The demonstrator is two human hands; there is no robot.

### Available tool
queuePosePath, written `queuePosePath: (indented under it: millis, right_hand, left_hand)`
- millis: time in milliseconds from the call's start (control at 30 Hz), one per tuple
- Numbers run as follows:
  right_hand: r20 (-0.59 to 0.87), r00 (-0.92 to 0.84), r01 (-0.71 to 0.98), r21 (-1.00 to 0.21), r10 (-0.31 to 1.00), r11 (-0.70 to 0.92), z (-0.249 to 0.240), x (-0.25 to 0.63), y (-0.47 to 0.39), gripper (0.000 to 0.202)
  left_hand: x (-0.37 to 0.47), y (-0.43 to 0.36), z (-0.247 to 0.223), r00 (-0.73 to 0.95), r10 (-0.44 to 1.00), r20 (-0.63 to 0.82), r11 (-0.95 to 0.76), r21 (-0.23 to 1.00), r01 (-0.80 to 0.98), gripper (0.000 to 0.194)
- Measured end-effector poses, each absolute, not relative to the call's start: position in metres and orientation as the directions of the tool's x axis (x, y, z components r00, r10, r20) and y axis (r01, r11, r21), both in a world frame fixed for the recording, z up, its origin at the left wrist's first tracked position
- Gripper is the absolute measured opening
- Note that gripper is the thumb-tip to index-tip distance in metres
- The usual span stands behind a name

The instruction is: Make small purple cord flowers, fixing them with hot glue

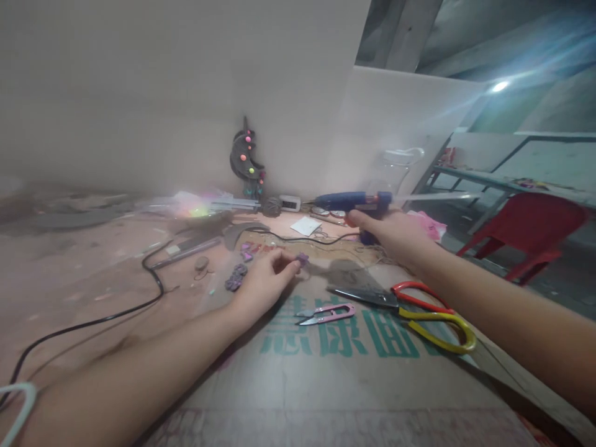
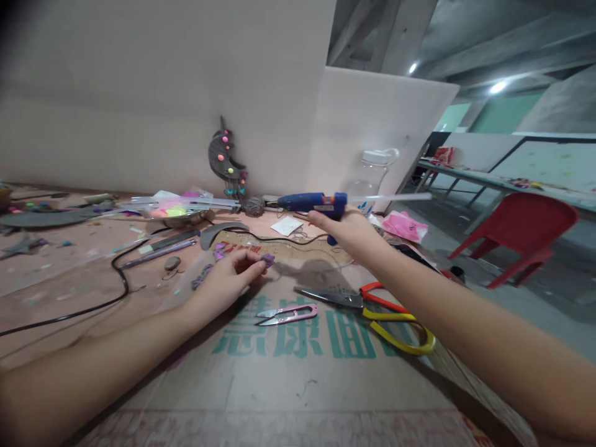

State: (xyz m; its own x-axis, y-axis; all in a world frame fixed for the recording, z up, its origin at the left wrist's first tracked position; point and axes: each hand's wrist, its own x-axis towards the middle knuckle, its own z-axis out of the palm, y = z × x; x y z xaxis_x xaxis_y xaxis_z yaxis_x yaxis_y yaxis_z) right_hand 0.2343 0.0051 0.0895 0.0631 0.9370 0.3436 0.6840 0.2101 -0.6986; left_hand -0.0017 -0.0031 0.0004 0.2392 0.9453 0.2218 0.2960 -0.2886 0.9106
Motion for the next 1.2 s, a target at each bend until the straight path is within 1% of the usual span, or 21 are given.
queuePosePath:
  millis: [67, 167, 200, 433, 533, 633, 733, 800, 867, 900, 933, 967, 1000, 1033, 1100, 1133, 1200]
  right_hand:
    - [0.349, 0.021, 0.733, -0.643, 0.937, 0.223, 0.093, 0.232, 0.028, 0.036]
    - [0.289, -0.037, 0.79, -0.577, 0.957, 0.205, 0.083, 0.234, 0.068, 0.033]
    - [0.265, -0.021, 0.805, -0.567, 0.964, 0.173, 0.076, 0.236, 0.08, 0.034]
    - [0.213, 0.039, 0.813, -0.574, 0.976, 0.093, 0.033, 0.248, 0.125, 0.034]
    - [0.21, 0.061, 0.815, -0.575, 0.976, 0.073, 0.028, 0.249, 0.131, 0.034]
    - [0.232, 0.062, 0.811, -0.579, 0.971, 0.086, 0.03, 0.251, 0.125, 0.034]
    - [0.286, 0.055, 0.803, -0.583, 0.957, 0.128, 0.033, 0.254, 0.104, 0.035]
    - [0.351, 0.064, 0.799, -0.579, 0.934, 0.163, 0.035, 0.255, 0.083, 0.04]
    - [0.475, 0.083, 0.805, -0.55, 0.876, 0.222, 0.038, 0.251, 0.06, 0.046]
    - [0.582, 0.07, 0.815, -0.502, 0.81, 0.29, 0.04, 0.247, 0.048, 0.047]
    - [0.647, 0.032, 0.811, -0.462, 0.762, 0.358, 0.042, 0.242, 0.037, 0.045]
    - [0.641, -0.013, 0.78, -0.474, 0.767, 0.409, 0.043, 0.235, 0.027, 0.04]
    - [0.588, -0.06, 0.713, -0.54, 0.806, 0.447, 0.043, 0.228, 0.018, 0.037]
    - [0.49, -0.129, 0.626, -0.633, 0.862, 0.454, 0.042, 0.22, 0.011, 0.038]
    - [0.288, -0.249, 0.463, -0.803, 0.925, 0.375, 0.037, 0.205, 0.0, 0.05]
    - [0.223, -0.287, 0.414, -0.848, 0.932, 0.33, 0.033, 0.199, -0.004, 0.056]
    - [0.158, -0.334, 0.379, -0.88, 0.929, 0.286, 0.025, 0.192, -0.009, 0.068]
  left_hand:
    - [-0.002, -0.003, 0.0, 0.239, 0.946, 0.219, -0.288, 0.906, 0.311, 0.022]
    - [-0.002, -0.003, -0.001, 0.251, 0.943, 0.219, -0.291, 0.907, 0.304, 0.023]
    - [-0.002, -0.003, -0.002, 0.254, 0.942, 0.221, -0.294, 0.908, 0.298, 0.023]
    - [-0.002, -0.002, -0.004, 0.251, 0.951, 0.182, -0.253, 0.923, 0.29, 0.024]
    - [-0.001, 0.0, -0.004, 0.256, 0.948, 0.189, -0.261, 0.924, 0.281, 0.024]
    - [-0.001, 0.001, -0.005, 0.248, 0.95, 0.19, -0.26, 0.921, 0.291, 0.023]
    - [-0.002, 0.0, -0.003, 0.235, 0.951, 0.199, -0.265, 0.917, 0.298, 0.023]
    - [-0.002, -0.001, -0.002, 0.237, 0.948, 0.21, -0.276, 0.917, 0.29, 0.022]
    - [-0.002, -0.003, -0.001, 0.238, 0.945, 0.224, -0.288, 0.914, 0.285, 0.022]
    - [-0.002, -0.003, -0.001, 0.236, 0.945, 0.228, -0.292, 0.913, 0.286, 0.022]
    - [-0.002, -0.003, -0.001, 0.237, 0.944, 0.231, -0.295, 0.912, 0.285, 0.021]
    - [-0.002, -0.003, -0.001, 0.241, 0.942, 0.235, -0.299, 0.912, 0.28, 0.022]
    - [-0.002, -0.003, -0.002, 0.247, 0.939, 0.239, -0.303, 0.913, 0.272, 0.022]
    - [-0.002, -0.003, -0.003, 0.253, 0.936, 0.244, -0.309, 0.914, 0.261, 0.023]
    - [-0.002, -0.002, -0.004, 0.258, 0.931, 0.259, -0.322, 0.916, 0.241, 0.023]
    - [-0.002, -0.002, -0.004, 0.257, 0.929, 0.266, -0.328, 0.914, 0.239, 0.023]
    - [-0.002, -0.003, -0.003, 0.254, 0.928, 0.273, -0.336, 0.907, 0.253, 0.022]
